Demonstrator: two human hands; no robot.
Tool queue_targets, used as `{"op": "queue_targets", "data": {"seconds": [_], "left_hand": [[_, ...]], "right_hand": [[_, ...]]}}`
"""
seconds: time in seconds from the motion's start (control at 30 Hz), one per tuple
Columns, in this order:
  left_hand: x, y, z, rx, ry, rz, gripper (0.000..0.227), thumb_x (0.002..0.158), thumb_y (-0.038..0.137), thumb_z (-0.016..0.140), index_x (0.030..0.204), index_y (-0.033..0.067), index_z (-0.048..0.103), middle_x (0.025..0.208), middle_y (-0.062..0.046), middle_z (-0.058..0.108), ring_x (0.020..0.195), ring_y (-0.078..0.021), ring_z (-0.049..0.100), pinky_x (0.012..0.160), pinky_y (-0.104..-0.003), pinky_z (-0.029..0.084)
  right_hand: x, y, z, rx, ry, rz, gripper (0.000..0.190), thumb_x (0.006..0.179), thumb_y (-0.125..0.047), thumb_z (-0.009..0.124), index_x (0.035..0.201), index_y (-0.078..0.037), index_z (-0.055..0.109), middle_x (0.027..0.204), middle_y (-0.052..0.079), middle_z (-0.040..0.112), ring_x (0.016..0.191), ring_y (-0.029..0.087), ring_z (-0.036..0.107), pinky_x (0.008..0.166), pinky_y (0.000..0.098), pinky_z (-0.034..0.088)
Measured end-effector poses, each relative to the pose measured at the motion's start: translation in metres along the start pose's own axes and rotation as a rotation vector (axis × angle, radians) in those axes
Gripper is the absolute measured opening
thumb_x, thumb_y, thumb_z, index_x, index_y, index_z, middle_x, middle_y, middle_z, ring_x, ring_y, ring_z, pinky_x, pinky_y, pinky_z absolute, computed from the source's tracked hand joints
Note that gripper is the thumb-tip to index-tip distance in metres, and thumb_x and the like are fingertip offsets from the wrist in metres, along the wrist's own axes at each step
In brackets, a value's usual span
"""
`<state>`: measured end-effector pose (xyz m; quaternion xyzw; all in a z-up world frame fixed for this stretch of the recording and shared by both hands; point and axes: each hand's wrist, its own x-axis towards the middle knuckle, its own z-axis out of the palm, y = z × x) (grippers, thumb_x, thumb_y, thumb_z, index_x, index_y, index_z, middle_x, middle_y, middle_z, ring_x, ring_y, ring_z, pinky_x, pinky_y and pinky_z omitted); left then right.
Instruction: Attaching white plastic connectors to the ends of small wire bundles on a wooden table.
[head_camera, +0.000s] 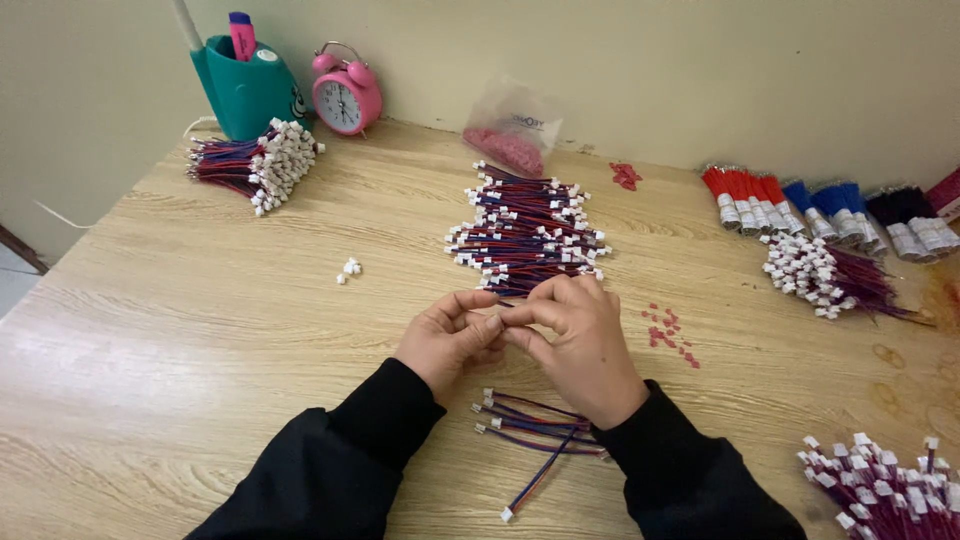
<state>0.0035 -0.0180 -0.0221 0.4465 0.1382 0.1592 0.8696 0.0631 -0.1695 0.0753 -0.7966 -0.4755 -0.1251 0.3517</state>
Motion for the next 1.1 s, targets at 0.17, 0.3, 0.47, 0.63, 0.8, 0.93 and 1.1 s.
{"op": "queue_targets", "data": {"seconds": [0.17, 0.3, 0.47, 0.63, 0.8, 0.93, 1.1], "left_hand": [[0.0, 0.003, 0.0, 0.089, -0.058, 0.026, 0.037, 0.08, 0.007, 0.077, 0.114, 0.0019, 0.064, 0.076, -0.01, 0.069, 0.069, -0.0194, 0.072, 0.063, -0.029, 0.063], [-0.005, 0.008, 0.003, 0.057, -0.066, 0.023, 0.04, 0.08, 0.007, 0.078, 0.117, 0.0014, 0.063, 0.075, -0.011, 0.07, 0.069, -0.02, 0.072, 0.063, -0.031, 0.063], [-0.004, 0.011, 0.003, 0.082, -0.077, 0.036, 0.041, 0.08, 0.007, 0.078, 0.118, 0.0023, 0.063, 0.075, -0.009, 0.07, 0.069, -0.0178, 0.071, 0.064, -0.029, 0.063], [-0.002, 0.008, -0.003, 0.05, -0.085, 0.014, 0.043, 0.08, 0.006, 0.078, 0.119, 0.0017, 0.061, 0.075, -0.01, 0.069, 0.07, -0.0206, 0.072, 0.066, -0.033, 0.064], [-0.002, 0.011, 0.0, 0.009, -0.099, 0.032, 0.046, 0.079, 0.006, 0.078, 0.121, 0.0012, 0.059, 0.072, -0.01, 0.068, 0.068, -0.021, 0.072, 0.064, -0.035, 0.065], [-0.003, 0.011, -0.003, 0.058, -0.152, 0.064, 0.047, 0.08, 0.006, 0.077, 0.123, 0.0012, 0.059, 0.071, -0.01, 0.067, 0.068, -0.0199, 0.071, 0.063, -0.032, 0.064], [-0.008, 0.012, 0.002, 0.159, -0.21, 0.109, 0.048, 0.078, 0.001, 0.077, 0.123, 0.0014, 0.061, 0.068, -0.009, 0.066, 0.063, -0.0171, 0.069, 0.061, -0.029, 0.063]], "right_hand": [[-0.001, 0.003, -0.002, 0.111, -0.052, 0.016, 0.014, 0.077, -0.027, 0.079, 0.09, -0.026, 0.075, 0.079, -0.003, 0.067, 0.09, 0.022, 0.063, 0.084, 0.038, 0.039], [-0.001, 0.0, -0.002, 0.108, -0.03, -0.008, 0.007, 0.079, -0.025, 0.079, 0.084, -0.025, 0.074, 0.075, -0.006, 0.069, 0.085, 0.018, 0.065, 0.082, 0.0362, 0.038], [-0.002, -0.004, 0.002, 0.23, -0.008, 0.009, 0.008, 0.08, -0.017, 0.077, 0.086, -0.021, 0.077, 0.077, 0.0, 0.07, 0.078, 0.021, 0.066, 0.076, 0.0346, 0.044], [-0.003, -0.007, 0.001, 0.36, -0.016, 0.075, 0.014, 0.081, -0.009, 0.076, 0.093, -0.016, 0.079, 0.079, 0.008, 0.071, 0.07, 0.02, 0.066, 0.068, 0.0326, 0.051], [-0.003, -0.008, -0.006, 0.473, -0.105, 0.133, 0.014, 0.083, -0.002, 0.07, 0.094, -0.006, 0.077, 0.08, 0.013, 0.07, 0.07, 0.016, 0.062, 0.065, 0.0321, 0.051], [-0.005, -0.007, -0.004, 0.423, -0.096, 0.164, 0.014, 0.078, -0.002, 0.071, 0.089, -0.007, 0.078, 0.078, 0.011, 0.07, 0.07, 0.015, 0.061, 0.063, 0.0295, 0.05], [-0.006, -0.015, -0.014, 0.403, -0.133, 0.243, 0.014, 0.074, -0.002, 0.072, 0.082, -0.009, 0.08, 0.07, 0.009, 0.071, 0.067, 0.015, 0.063, 0.061, 0.0291, 0.051]]}}
